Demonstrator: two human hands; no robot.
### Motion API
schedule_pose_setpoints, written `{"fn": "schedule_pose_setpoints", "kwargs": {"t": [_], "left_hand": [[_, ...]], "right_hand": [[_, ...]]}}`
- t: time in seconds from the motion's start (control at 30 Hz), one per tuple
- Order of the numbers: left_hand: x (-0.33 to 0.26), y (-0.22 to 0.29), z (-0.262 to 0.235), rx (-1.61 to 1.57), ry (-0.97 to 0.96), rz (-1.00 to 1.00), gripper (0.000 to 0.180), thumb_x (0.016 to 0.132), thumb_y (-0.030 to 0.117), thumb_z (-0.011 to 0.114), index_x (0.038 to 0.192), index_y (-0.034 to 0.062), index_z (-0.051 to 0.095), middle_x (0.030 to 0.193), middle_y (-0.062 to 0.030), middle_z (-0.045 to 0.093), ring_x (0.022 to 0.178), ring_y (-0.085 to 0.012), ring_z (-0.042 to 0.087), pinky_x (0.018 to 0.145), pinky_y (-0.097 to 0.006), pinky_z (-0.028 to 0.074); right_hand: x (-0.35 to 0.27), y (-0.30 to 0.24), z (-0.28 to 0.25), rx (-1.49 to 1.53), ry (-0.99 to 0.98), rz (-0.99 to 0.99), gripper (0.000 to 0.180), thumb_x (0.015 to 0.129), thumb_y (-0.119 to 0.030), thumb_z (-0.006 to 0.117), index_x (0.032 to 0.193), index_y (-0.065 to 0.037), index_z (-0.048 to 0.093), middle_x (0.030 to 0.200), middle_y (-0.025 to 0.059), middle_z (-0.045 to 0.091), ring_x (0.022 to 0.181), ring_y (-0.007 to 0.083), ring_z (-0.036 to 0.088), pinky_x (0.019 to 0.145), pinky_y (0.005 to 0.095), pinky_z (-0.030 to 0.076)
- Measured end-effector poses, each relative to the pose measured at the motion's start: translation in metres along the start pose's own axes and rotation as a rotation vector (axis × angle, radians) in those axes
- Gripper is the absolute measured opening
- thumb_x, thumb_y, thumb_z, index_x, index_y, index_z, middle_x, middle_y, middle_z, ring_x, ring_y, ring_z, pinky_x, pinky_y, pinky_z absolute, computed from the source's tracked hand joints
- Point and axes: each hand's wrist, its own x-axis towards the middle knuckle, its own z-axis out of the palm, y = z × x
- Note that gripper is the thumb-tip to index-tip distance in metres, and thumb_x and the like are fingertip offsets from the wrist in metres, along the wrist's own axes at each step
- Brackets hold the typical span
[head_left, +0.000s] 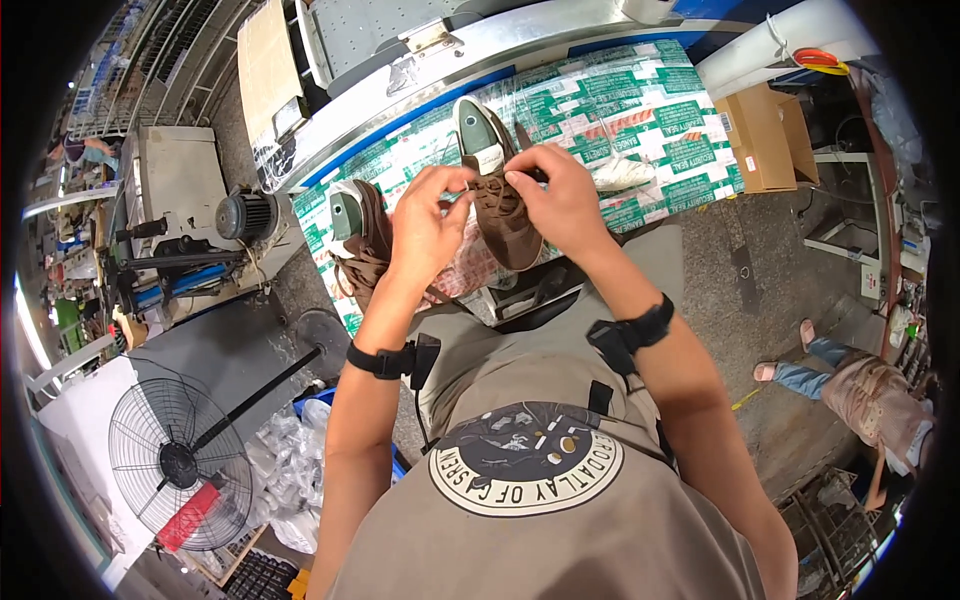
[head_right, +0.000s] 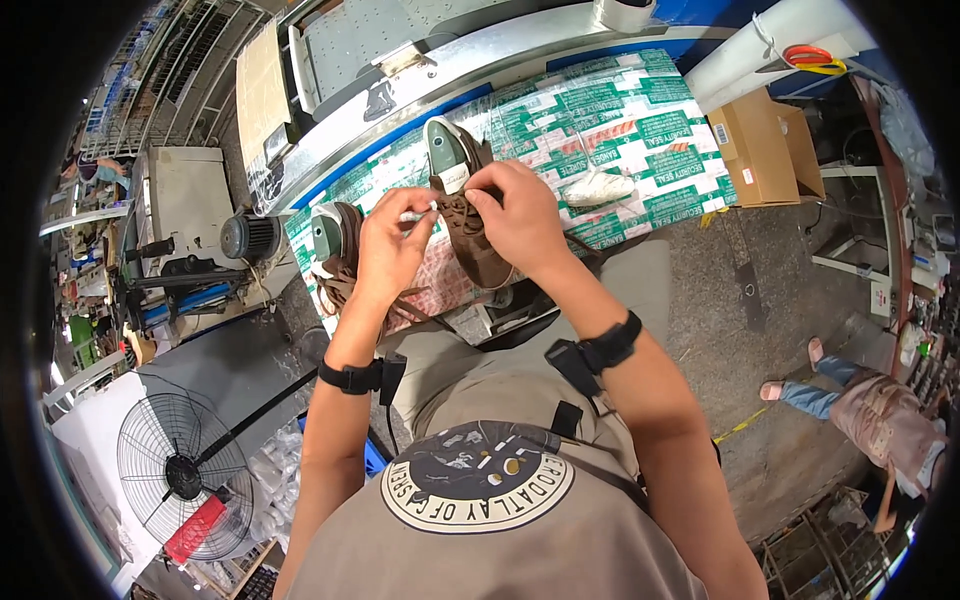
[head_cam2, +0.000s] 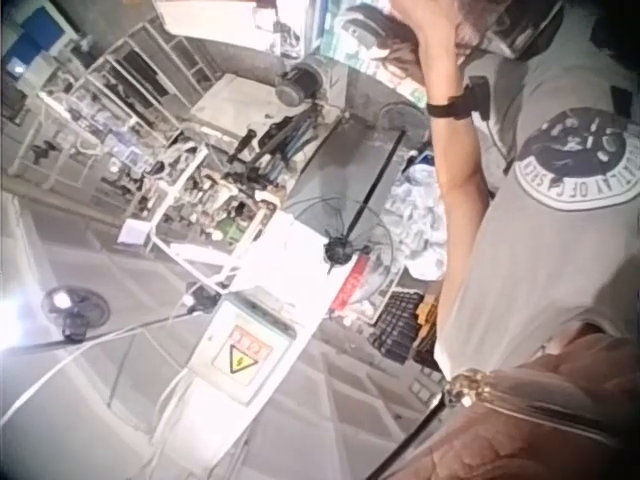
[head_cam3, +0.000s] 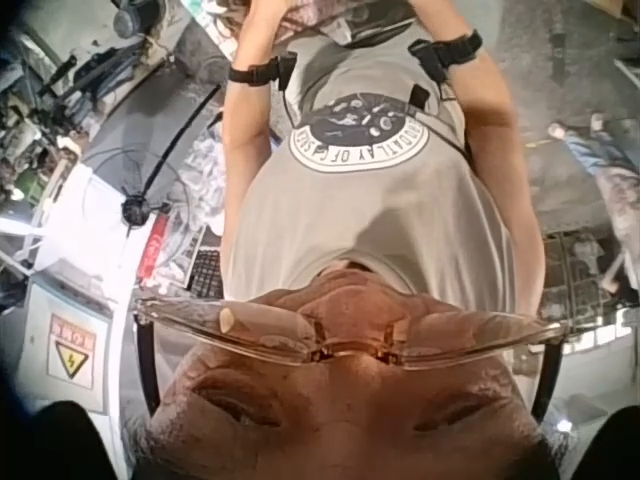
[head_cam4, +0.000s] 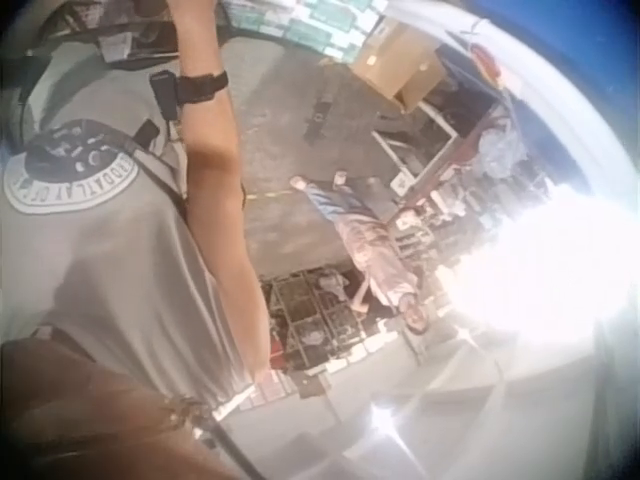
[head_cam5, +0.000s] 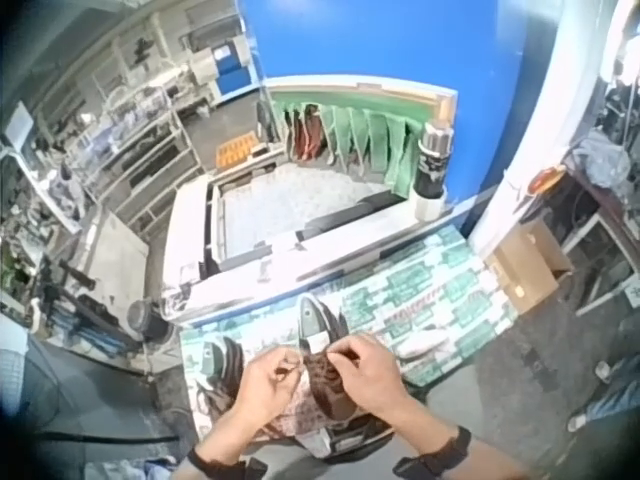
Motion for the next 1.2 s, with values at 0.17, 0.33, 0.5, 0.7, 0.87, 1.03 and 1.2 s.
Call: {"fn": "schedule_pose_setpoints", "kwargs": {"t": [0.17,0.33,0.5,0.7,0.87,1.03,1.2], "left_hand": [[0.017,-0.003,0.010,0.183,-0.023,0.053,0.027,0.083,0.002,0.083,0.107,0.0087,0.073,0.100,-0.0085,0.070,0.095,-0.0299,0.070,0.081,-0.042,0.056],[0.022,0.003,-0.004,0.380,-0.138,0.028,0.026,0.081,0.007,0.085,0.103,0.0068,0.071,0.095,-0.0129,0.073,0.083,-0.0316,0.072,0.075,-0.044,0.057],[0.031,-0.007,-0.007,0.376,-0.235,0.109,0.023,0.084,0.005,0.084,0.104,0.0058,0.073,0.091,-0.0105,0.071,0.080,-0.0277,0.071,0.075,-0.039,0.056],[0.018,-0.030,0.003,-0.040,-0.140,0.053,0.020,0.087,-0.001,0.081,0.105,0.0061,0.076,0.088,-0.0048,0.065,0.079,-0.0189,0.065,0.073,-0.033,0.055],[0.019,-0.001,0.004,0.230,-0.058,0.114,0.015,0.087,-0.004,0.077,0.100,0.0013,0.072,0.088,-0.0056,0.064,0.079,-0.0162,0.062,0.074,-0.031,0.054],[0.027,-0.034,-0.001,-0.017,-0.120,0.079,0.014,0.083,0.002,0.073,0.096,0.0036,0.072,0.085,-0.0112,0.067,0.076,-0.0266,0.068,0.071,-0.038,0.055],[0.027,-0.055,0.041,-0.438,-0.134,-0.039,0.013,0.094,0.001,0.071,0.107,0.0007,0.073,0.102,-0.0034,0.073,0.097,-0.0155,0.068,0.092,-0.034,0.054]], "right_hand": [[0.002,-0.071,-0.069,0.883,-0.685,0.442,0.020,0.105,-0.018,0.068,0.119,-0.004,0.064,0.087,0.0047,0.073,0.070,0.0121,0.068,0.062,0.0232,0.052],[0.046,-0.042,-0.136,1.009,0.275,0.164,0.030,0.109,-0.022,0.053,0.135,-0.006,0.060,0.117,0.0120,0.070,0.106,0.0224,0.067,0.087,0.0330,0.055],[0.029,0.008,-0.075,-0.119,-0.042,-0.051,0.027,0.093,-0.009,0.065,0.118,-0.009,0.074,0.119,0.0151,0.070,0.110,0.0342,0.068,0.101,0.0430,0.053],[0.011,0.020,-0.006,-0.135,-0.198,-0.135,0.023,0.092,-0.010,0.071,0.115,-0.010,0.068,0.106,0.0142,0.065,0.103,0.0386,0.066,0.087,0.0472,0.055],[0.019,0.014,-0.006,-0.173,-0.196,-0.222,0.022,0.091,-0.009,0.073,0.112,-0.009,0.069,0.100,0.0109,0.065,0.093,0.0335,0.068,0.080,0.0421,0.056],[0.029,0.016,0.007,-0.002,-0.206,-0.018,0.017,0.084,-0.016,0.078,0.095,-0.004,0.071,0.088,0.0117,0.066,0.081,0.0292,0.069,0.075,0.0392,0.056],[-0.003,0.041,0.022,0.126,0.085,-0.035,0.016,0.087,-0.015,0.074,0.102,-0.009,0.076,0.098,0.0140,0.069,0.095,0.0312,0.069,0.084,0.0425,0.057]]}}
